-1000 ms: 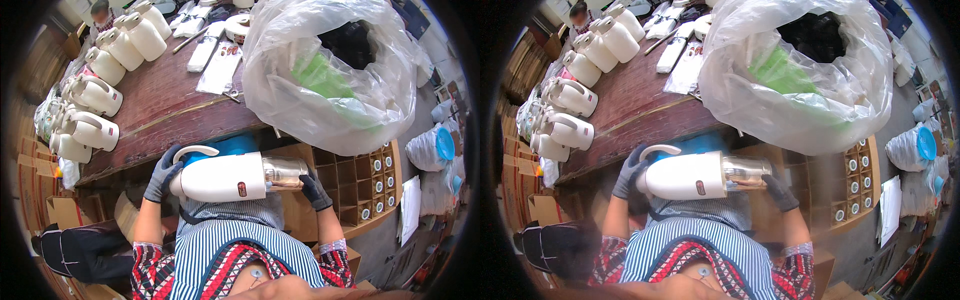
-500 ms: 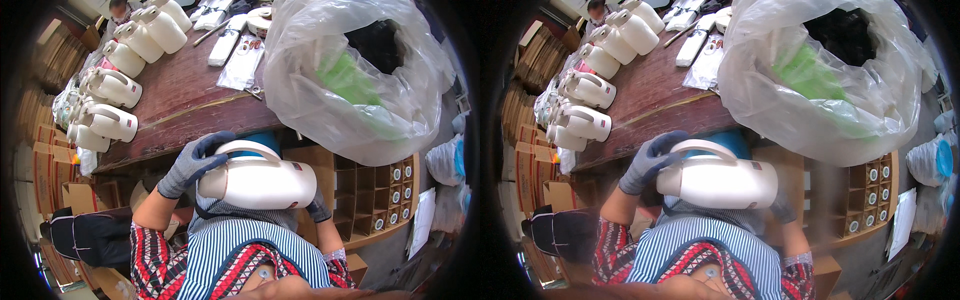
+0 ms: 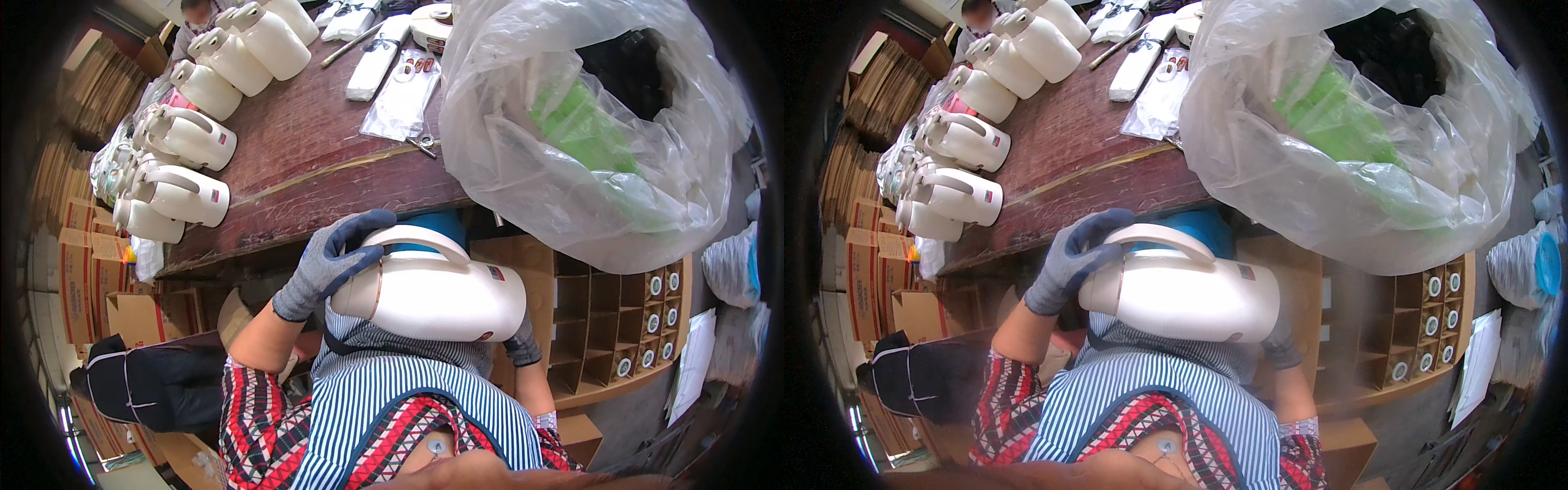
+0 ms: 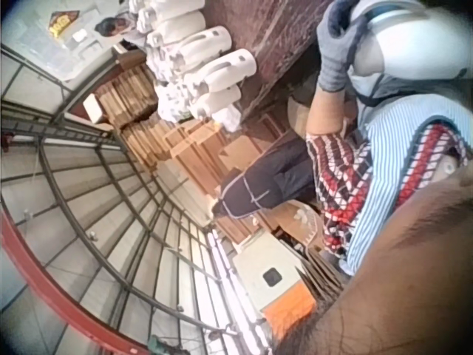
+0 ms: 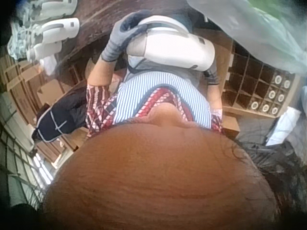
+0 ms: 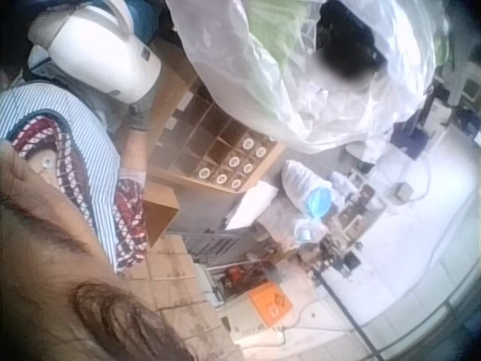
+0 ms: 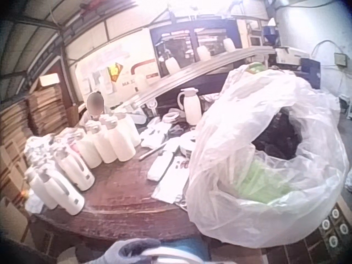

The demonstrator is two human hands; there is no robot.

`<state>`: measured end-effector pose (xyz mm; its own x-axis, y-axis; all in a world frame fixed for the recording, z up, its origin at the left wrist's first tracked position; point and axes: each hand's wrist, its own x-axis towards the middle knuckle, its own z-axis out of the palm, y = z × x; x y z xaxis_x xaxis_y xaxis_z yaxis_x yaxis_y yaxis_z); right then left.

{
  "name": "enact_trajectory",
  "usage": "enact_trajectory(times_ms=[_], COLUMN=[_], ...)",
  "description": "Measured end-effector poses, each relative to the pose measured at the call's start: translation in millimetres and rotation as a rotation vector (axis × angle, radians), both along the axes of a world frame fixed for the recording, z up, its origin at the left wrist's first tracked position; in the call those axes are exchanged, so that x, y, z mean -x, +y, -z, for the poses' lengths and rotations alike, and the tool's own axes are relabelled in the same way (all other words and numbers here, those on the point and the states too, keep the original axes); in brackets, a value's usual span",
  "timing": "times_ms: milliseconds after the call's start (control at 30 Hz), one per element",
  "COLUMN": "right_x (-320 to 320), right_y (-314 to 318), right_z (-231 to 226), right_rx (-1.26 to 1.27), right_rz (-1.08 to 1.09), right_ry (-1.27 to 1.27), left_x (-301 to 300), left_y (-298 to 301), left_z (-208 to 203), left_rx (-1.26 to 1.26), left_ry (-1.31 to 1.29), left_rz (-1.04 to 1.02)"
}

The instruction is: The person repeatedly inserts stainless steel inner flasks into white thermos outer shells, then places black lids on top. The person handles the components one at a time and places the assembled units on the table.

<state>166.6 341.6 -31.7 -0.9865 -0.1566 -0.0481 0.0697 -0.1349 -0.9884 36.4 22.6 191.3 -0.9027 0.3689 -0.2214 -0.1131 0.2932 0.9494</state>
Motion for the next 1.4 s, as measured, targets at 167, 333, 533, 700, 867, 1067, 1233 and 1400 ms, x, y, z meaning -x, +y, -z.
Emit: enact_trajectory(times_ms=[167,333,533,700,867,1067,1233,1400], right_x=[-8.2,-14.0,-14.1,-16.2,-15.0,-13.7,-20.2,-25.0], right_y=[7.0,13.5,11.5,3.3,-0.2,-4.2,-1.9,0.4], right_z=[-4.8,-9.0,-7.9,-4.1,-2.4,2.7,-33.4,-75.3], right_rx=[0.021,0.097,0.162,0.206,0.258,0.369,-0.096,-0.021], right_rz=[-0.066,-0.138,-0.182,-0.183,-0.198,-0.224,-0.178,-0.136], right_ry=[-0.055,-0.137,-0.167,-0.174,-0.186,-0.191,-0.166,-0.325], left_x=[2.3,1.8,1.9,0.3,1.6,9.3,-7.8,-16.6], left_y=[3.0,3.8,-1.2,2.0,-2.1,-12.8,-23.7,-37.8], left_z=[-4.0,-3.8,-9.0,-13.3,-17.9,-18.3,2.6,34.1], left_rx=[-0.04,-0.044,-0.008,-0.05,-0.064,0.031,-0.135,-0.153], left_ry=[-0.028,-0.005,-0.004,0.014,0.035,0.227,0.021,0.017], left_rz=[-0.022,-0.02,-0.014,0.02,0.049,0.379,0.108,-0.057])
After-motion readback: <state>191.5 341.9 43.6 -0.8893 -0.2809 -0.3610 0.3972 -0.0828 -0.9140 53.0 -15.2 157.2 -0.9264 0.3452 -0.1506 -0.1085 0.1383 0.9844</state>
